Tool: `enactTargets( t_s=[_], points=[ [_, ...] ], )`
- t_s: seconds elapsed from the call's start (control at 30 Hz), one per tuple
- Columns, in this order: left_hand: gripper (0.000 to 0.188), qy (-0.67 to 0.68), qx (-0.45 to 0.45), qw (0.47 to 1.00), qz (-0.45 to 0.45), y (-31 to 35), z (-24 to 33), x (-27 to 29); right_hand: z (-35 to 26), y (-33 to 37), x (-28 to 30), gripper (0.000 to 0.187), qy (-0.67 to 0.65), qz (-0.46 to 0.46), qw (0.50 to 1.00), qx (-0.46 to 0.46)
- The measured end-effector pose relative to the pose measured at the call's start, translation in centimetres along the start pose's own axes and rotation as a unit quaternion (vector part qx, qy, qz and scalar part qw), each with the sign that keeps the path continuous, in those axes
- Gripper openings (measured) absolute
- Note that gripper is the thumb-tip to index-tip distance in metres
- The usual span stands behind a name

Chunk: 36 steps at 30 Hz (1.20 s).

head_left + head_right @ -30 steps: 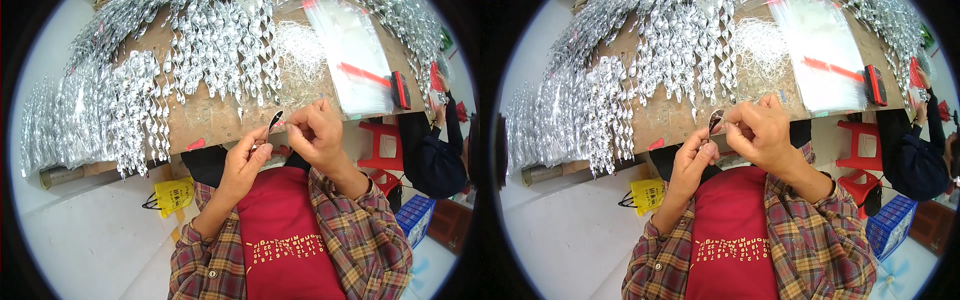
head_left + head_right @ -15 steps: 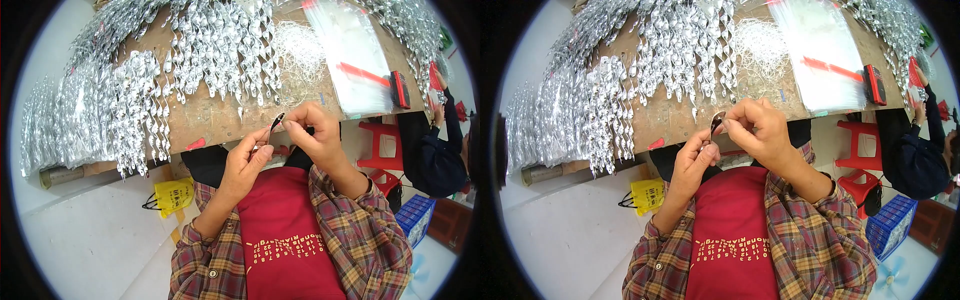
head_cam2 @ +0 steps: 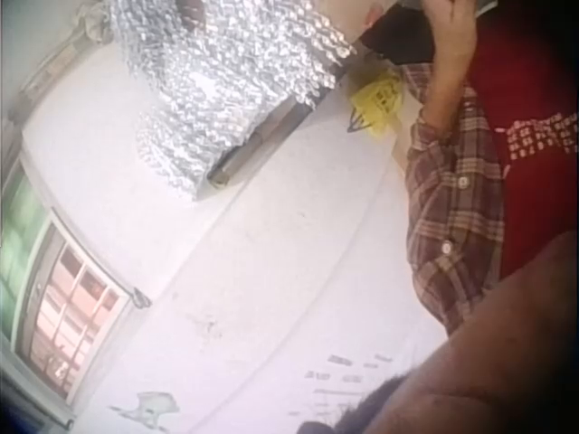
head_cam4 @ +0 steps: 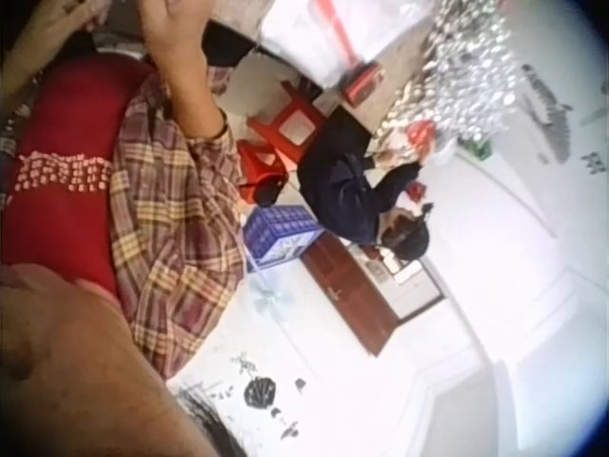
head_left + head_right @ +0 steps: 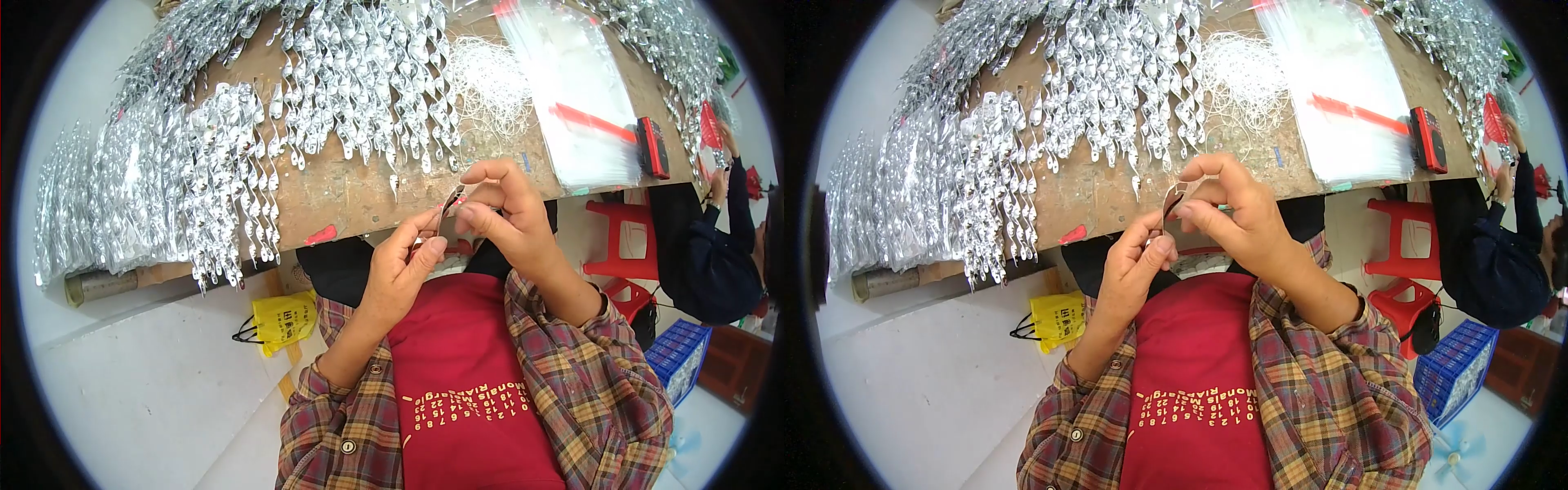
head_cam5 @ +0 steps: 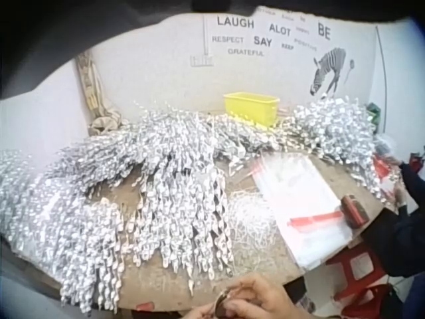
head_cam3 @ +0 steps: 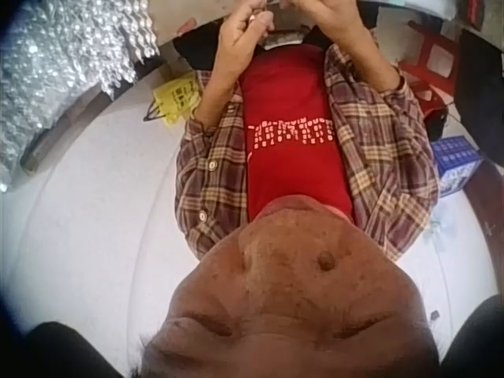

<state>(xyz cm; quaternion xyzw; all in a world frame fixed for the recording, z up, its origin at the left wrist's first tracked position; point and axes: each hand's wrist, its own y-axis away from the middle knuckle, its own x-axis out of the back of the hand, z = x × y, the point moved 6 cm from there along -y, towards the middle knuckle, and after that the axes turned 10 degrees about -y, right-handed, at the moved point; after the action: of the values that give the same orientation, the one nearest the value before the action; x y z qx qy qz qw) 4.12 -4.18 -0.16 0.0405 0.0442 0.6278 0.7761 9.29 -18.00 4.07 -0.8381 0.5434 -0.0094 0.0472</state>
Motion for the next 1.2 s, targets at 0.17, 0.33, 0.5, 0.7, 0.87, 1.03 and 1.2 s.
enactTargets(
  t_s=[0.17, 0.33, 0.5, 0.7, 0.87, 1.03, 1.2],
  points=[
    [0.040, 0.009, -0.006, 1.000, -0.011, 0.1, 0.3, -0.2, 1.0, -0.3, 0.2, 0.027, -0.192, -0.010, 0.979, -0.074],
    [0.040, -0.007, -0.012, 0.999, -0.042, 0.2, 0.0, -0.3, 1.8, -0.3, 0.0, 0.016, -0.242, -0.103, 0.956, -0.133],
    [0.031, 0.049, -0.057, 0.997, -0.010, -0.2, 1.6, 0.0, 1.6, -0.4, -0.2, 0.011, -0.214, -0.101, 0.965, -0.117],
    [0.014, 0.007, -0.087, 0.995, 0.044, -1.7, 3.0, 1.1, 1.4, -0.5, -0.2, 0.009, -0.194, -0.097, 0.970, -0.110],
    [0.015, 0.085, -0.033, 0.996, -0.004, -2.1, 3.0, 0.9, 1.6, -0.5, -0.1, 0.007, -0.185, -0.096, 0.973, -0.102],
    [0.014, 0.093, 0.003, 0.996, -0.003, -2.2, 2.9, 1.0, 1.4, -0.6, -0.3, 0.008, -0.144, -0.106, 0.980, -0.089],
    [0.013, 0.109, 0.015, 0.994, -0.015, -2.5, 2.8, 0.7, 1.5, -0.6, -0.3, 0.006, -0.137, -0.093, 0.983, -0.074]
  ],
)
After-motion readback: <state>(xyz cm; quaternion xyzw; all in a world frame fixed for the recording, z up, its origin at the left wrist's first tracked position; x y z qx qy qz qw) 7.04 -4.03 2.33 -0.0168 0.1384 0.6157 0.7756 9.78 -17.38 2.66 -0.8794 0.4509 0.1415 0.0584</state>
